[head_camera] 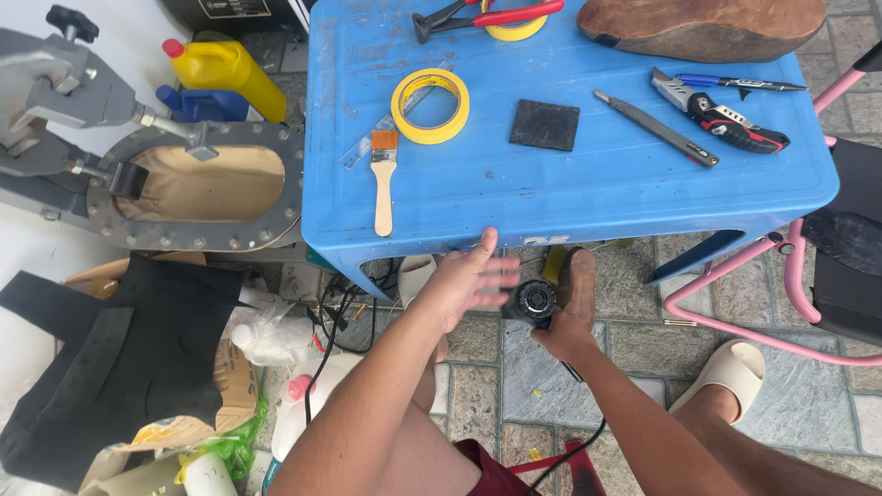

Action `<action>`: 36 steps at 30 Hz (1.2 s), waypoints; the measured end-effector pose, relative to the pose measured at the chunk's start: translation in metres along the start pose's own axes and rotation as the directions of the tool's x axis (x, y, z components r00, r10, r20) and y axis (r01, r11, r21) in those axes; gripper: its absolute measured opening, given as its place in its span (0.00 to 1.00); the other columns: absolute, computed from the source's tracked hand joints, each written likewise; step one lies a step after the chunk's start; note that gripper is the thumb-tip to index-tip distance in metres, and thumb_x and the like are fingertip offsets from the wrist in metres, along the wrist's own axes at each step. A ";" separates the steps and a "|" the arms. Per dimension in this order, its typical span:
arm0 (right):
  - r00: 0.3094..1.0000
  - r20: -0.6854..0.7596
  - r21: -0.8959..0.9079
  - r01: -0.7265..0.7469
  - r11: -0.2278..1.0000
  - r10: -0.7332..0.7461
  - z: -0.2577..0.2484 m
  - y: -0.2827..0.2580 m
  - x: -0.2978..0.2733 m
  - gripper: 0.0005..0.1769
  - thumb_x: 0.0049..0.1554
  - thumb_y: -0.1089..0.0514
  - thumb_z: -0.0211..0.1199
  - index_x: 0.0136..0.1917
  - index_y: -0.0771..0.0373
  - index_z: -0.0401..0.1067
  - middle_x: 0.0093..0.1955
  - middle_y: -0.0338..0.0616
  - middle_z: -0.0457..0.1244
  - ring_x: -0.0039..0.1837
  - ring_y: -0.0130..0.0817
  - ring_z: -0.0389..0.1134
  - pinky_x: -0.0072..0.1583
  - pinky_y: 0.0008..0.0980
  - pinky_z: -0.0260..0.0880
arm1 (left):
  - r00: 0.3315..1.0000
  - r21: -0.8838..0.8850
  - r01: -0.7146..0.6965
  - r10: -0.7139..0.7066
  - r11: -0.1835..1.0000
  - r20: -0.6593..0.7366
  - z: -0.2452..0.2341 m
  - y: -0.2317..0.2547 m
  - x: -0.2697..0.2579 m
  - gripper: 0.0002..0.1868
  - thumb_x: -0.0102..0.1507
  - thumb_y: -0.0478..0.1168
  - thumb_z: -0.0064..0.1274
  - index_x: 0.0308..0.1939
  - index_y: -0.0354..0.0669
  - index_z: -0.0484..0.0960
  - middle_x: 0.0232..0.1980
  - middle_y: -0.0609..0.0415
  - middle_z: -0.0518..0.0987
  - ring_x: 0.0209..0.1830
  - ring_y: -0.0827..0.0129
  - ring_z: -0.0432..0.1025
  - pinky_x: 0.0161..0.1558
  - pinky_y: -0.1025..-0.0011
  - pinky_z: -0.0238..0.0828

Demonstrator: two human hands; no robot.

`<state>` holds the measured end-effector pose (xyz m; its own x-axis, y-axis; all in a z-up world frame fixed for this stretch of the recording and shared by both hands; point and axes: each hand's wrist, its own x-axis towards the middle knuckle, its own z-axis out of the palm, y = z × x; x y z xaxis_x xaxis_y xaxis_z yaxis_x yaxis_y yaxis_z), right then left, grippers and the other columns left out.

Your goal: The person uses a heat gun to warm a shoe sole and then presses a black rubber patch onto it. The person repeats the heating process on the patched area to secure the repair.

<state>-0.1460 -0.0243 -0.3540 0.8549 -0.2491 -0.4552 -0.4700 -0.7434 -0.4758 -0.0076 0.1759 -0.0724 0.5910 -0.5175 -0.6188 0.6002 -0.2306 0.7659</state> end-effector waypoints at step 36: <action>0.970 0.035 0.383 -0.235 0.893 0.240 -0.026 -0.004 -0.010 0.18 0.49 0.50 0.69 0.44 0.69 0.77 0.31 0.51 0.70 0.32 0.39 0.73 0.39 0.42 0.75 | 1.000 0.984 -0.021 -0.007 0.179 0.022 0.008 -0.006 -0.014 0.20 0.64 0.47 0.59 0.53 0.36 0.82 0.55 0.40 0.82 0.55 0.50 0.78 0.56 0.55 0.75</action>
<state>-0.1470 -0.0345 -0.3282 0.7088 -0.3986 -0.5820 -0.7049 -0.3680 -0.6064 -0.0239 0.1780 -0.0668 0.5748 -0.5343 -0.6198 -0.4353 -0.8410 0.3213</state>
